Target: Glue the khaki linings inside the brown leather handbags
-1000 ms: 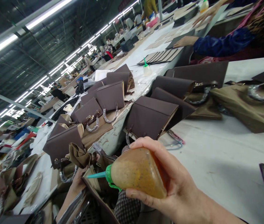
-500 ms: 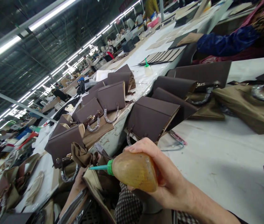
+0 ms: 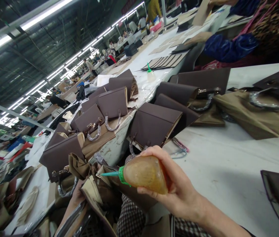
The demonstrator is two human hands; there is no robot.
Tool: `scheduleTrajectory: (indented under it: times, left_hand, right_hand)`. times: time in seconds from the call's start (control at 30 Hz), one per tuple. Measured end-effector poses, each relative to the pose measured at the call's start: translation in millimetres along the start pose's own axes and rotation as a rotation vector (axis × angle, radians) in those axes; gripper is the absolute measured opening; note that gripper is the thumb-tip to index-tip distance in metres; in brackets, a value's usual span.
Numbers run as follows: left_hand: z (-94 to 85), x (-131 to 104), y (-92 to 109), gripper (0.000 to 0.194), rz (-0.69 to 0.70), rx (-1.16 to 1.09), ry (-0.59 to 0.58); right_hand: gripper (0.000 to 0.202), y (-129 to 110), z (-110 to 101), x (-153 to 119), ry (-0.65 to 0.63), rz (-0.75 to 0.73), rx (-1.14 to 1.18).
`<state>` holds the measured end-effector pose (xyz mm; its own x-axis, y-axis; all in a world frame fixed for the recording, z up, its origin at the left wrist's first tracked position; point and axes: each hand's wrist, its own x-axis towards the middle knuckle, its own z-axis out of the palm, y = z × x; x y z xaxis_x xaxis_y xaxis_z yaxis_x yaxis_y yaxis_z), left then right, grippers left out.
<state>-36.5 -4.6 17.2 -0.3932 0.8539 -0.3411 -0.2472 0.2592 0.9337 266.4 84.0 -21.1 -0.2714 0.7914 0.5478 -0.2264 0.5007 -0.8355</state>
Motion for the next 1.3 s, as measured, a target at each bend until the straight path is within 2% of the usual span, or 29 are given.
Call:
scheduleTrajectory:
  times: [0.2,0.37,0.5,0.6,0.67,0.83,0.93,1.1,1.2,1.3]
  left_hand:
    - [5.1,2.1,4.1,0.049,-0.012,0.018,-0.048]
    - [-2.6,4.6,-4.7,0.047,-0.030,0.006,-0.085]
    - [-7.9,5.2,-7.7,0.046,-0.089,-0.035,-0.063]
    - [-6.5,7.3,2.9,0.050,-0.123,0.001,-0.083]
    - [-3.3,11.0,14.8,0.053,-0.141,0.042,-0.116]
    - [5.8,31.1,36.1,0.053,-0.173,0.150,-0.214]
    - [10.1,48.1,27.9,0.050,-0.212,0.205,-0.272]
    - [24.6,70.9,-6.9,0.043,-0.244,0.190,-0.328]
    - [33.7,78.9,-21.1,0.043,-0.265,0.219,-0.321]
    - [38.6,83.4,-26.1,0.056,-0.272,0.264,-0.324]
  right_hand:
    - [0.064,-3.7,5.6,5.8,-0.055,-0.079,-0.069]
    - [0.070,1.3,2.1,-1.0,-0.033,-0.121,-0.124]
    - [0.084,5.5,-4.7,-8.2,-0.117,-0.194,-0.141]
    - [0.089,-0.1,-10.0,-8.7,-0.175,-0.243,-0.177]
    - [0.087,-6.9,-13.3,-7.1,-0.167,-0.213,-0.209]
    - [0.064,-13.2,-25.2,-4.4,-0.029,-0.039,-0.344]
    - [0.052,-5.4,-37.0,-6.8,0.011,0.047,-0.410]
    - [0.044,14.1,-54.5,-13.4,-0.048,0.252,-0.406]
    - [0.047,23.5,-58.7,-11.0,-0.101,0.250,-0.412]
    - [0.049,30.1,-58.2,-2.7,-0.156,0.202,-0.440]
